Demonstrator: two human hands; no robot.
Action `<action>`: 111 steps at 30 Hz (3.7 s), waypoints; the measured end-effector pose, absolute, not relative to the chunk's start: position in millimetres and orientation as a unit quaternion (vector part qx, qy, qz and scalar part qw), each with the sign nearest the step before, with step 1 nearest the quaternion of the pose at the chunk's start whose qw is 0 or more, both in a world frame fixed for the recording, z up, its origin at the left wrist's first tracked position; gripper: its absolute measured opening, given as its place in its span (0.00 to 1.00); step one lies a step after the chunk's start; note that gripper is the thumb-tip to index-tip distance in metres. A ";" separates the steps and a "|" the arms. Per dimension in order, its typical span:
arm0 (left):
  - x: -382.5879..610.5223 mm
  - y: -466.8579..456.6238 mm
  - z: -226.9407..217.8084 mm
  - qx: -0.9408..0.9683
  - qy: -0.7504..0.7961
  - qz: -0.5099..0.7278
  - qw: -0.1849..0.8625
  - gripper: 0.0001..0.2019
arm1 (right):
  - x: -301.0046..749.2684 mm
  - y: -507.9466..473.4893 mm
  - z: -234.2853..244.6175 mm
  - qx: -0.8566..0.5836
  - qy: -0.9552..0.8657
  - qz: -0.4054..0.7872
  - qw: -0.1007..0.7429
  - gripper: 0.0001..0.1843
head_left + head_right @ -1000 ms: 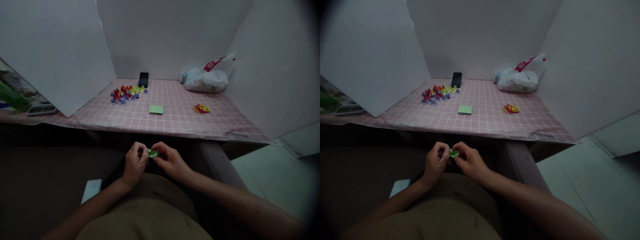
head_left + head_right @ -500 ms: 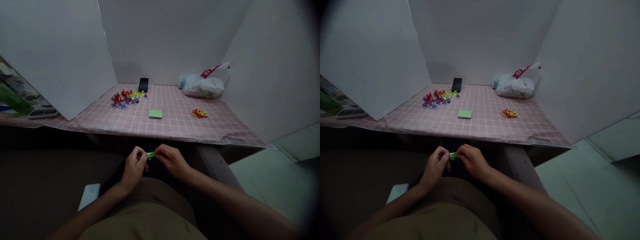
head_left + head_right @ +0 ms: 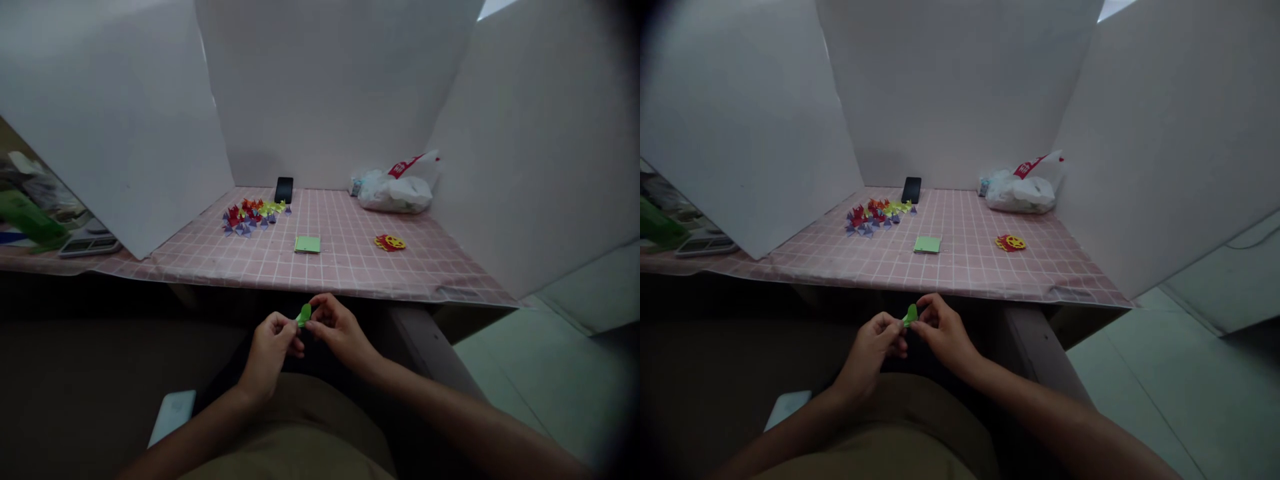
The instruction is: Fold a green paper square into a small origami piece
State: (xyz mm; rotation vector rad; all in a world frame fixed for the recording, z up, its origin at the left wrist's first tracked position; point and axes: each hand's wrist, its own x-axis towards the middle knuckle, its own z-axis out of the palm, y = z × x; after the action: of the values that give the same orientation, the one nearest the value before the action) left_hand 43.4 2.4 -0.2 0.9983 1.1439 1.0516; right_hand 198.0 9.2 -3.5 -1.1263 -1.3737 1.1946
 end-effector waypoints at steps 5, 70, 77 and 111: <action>47.7 -2.2 5.2 0.469 0.481 0.456 0.583 0.11 | 194.6 8.9 1.4 -0.452 -0.501 0.541 0.502 0.12; 38.7 8.6 -18.2 0.537 0.400 0.416 0.615 0.11 | 186.9 0.4 -4.1 -0.437 -0.496 0.581 0.474 0.06; 39.8 7.4 -18.2 0.531 0.419 0.411 0.611 0.12 | 188.4 -0.3 -7.6 -0.426 -0.511 0.557 0.497 0.09; 38.3 5.3 -16.3 0.492 0.415 0.415 0.643 0.12 | 189.9 -1.4 -1.6 -0.458 -0.513 0.554 0.469 0.03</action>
State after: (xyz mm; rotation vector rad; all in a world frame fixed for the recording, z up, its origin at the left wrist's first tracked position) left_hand 38.3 5.3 -16.3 1.1204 0.9465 0.9455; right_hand 189.9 -1.4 -1.6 -1.1219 -1.2584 1.3577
